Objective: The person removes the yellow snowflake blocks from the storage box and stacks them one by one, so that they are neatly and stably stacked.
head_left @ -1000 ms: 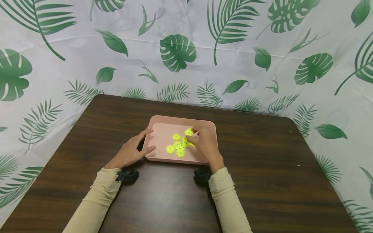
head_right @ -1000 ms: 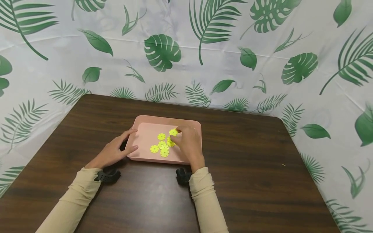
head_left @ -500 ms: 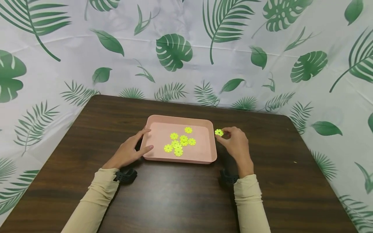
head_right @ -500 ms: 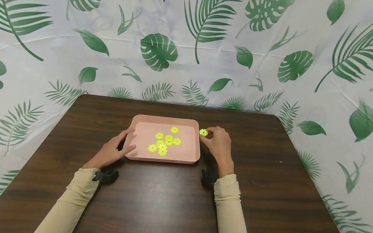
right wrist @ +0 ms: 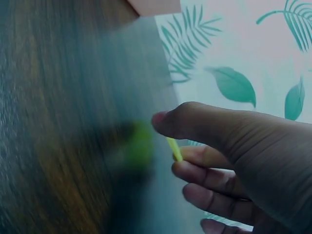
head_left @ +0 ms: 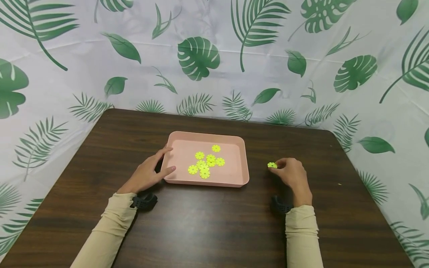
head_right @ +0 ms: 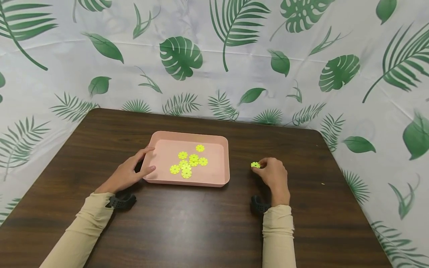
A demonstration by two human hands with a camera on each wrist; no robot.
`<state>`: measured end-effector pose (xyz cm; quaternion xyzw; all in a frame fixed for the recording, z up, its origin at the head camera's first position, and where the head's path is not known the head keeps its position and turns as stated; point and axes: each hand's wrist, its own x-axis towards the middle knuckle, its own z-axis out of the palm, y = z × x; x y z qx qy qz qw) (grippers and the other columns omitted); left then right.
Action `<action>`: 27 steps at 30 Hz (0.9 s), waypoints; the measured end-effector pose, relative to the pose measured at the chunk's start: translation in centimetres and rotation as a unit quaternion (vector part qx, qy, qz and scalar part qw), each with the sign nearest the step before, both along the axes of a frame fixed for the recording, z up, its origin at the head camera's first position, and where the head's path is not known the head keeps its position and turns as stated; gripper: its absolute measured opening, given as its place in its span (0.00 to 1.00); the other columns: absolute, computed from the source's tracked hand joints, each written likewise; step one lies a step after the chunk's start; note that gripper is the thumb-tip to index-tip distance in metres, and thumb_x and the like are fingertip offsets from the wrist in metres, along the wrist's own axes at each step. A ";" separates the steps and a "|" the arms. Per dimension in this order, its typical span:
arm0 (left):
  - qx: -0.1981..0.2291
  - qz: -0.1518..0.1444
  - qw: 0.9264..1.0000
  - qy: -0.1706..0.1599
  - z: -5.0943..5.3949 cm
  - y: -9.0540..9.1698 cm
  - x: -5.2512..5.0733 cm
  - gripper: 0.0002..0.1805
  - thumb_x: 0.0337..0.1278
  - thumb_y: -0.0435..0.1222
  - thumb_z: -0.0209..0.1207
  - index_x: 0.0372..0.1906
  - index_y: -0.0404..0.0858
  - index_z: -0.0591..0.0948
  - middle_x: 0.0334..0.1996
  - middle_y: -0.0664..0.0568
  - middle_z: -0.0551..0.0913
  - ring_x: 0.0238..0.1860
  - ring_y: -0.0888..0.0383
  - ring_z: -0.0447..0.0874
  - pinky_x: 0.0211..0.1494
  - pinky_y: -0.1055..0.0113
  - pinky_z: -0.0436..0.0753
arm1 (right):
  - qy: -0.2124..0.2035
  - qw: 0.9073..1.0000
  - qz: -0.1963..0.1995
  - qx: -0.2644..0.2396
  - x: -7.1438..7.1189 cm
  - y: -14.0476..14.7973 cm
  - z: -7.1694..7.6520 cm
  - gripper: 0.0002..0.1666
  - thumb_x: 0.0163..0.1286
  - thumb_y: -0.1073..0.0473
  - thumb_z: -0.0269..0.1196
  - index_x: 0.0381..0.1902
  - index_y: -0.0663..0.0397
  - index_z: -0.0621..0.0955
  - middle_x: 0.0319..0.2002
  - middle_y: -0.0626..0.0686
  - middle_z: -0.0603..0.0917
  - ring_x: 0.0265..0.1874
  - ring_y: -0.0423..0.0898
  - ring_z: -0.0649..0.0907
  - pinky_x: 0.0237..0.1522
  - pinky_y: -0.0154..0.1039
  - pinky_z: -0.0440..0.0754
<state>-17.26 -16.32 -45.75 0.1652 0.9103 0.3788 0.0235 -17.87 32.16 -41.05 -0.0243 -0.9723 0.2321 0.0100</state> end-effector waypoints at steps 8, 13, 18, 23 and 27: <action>-0.005 0.002 1.000 0.001 -0.2 0.0 -0.1 0.43 0.70 0.60 0.58 0.82 0.52 0.59 0.82 0.44 0.56 0.77 0.36 0.60 0.70 0.26 0.61 | -0.026 1.000 0.000 -0.012 0.0 0.7 -0.3 0.25 0.68 0.51 0.72 0.48 0.71 0.86 0.45 0.66 0.87 0.42 0.61 0.84 0.48 0.61 0.81; -0.008 0.001 1.000 0.000 -0.2 0.0 -0.1 0.42 0.70 0.59 0.58 0.82 0.52 0.59 0.82 0.43 0.55 0.77 0.35 0.59 0.70 0.26 0.60 | -0.029 0.999 0.000 -0.017 0.0 0.9 -0.4 0.26 0.68 0.51 0.72 0.48 0.71 0.86 0.46 0.67 0.87 0.41 0.61 0.84 0.48 0.61 0.81; -0.007 0.000 1.000 0.002 -0.1 -0.1 0.0 0.42 0.70 0.59 0.58 0.82 0.51 0.59 0.82 0.43 0.55 0.77 0.35 0.59 0.70 0.26 0.61 | -0.018 1.000 -0.005 -0.024 0.1 0.7 0.1 0.28 0.69 0.49 0.71 0.53 0.71 0.85 0.52 0.70 0.85 0.48 0.65 0.84 0.53 0.63 0.80; 0.004 -0.003 1.000 0.007 -0.2 -0.1 -0.1 0.43 0.69 0.60 0.59 0.82 0.52 0.59 0.81 0.46 0.57 0.77 0.38 0.61 0.70 0.28 0.63 | 0.026 0.999 -0.004 -0.043 0.3 -0.1 1.1 0.30 0.72 0.48 0.68 0.56 0.71 0.83 0.54 0.71 0.84 0.51 0.67 0.84 0.54 0.64 0.80; 0.005 -0.005 1.000 0.006 -0.3 -0.1 -0.2 0.43 0.69 0.60 0.59 0.82 0.52 0.59 0.81 0.46 0.58 0.77 0.39 0.62 0.70 0.29 0.63 | 0.041 0.997 0.000 -0.061 0.1 -1.7 1.8 0.31 0.73 0.46 0.67 0.58 0.71 0.83 0.54 0.71 0.84 0.52 0.66 0.84 0.55 0.63 0.80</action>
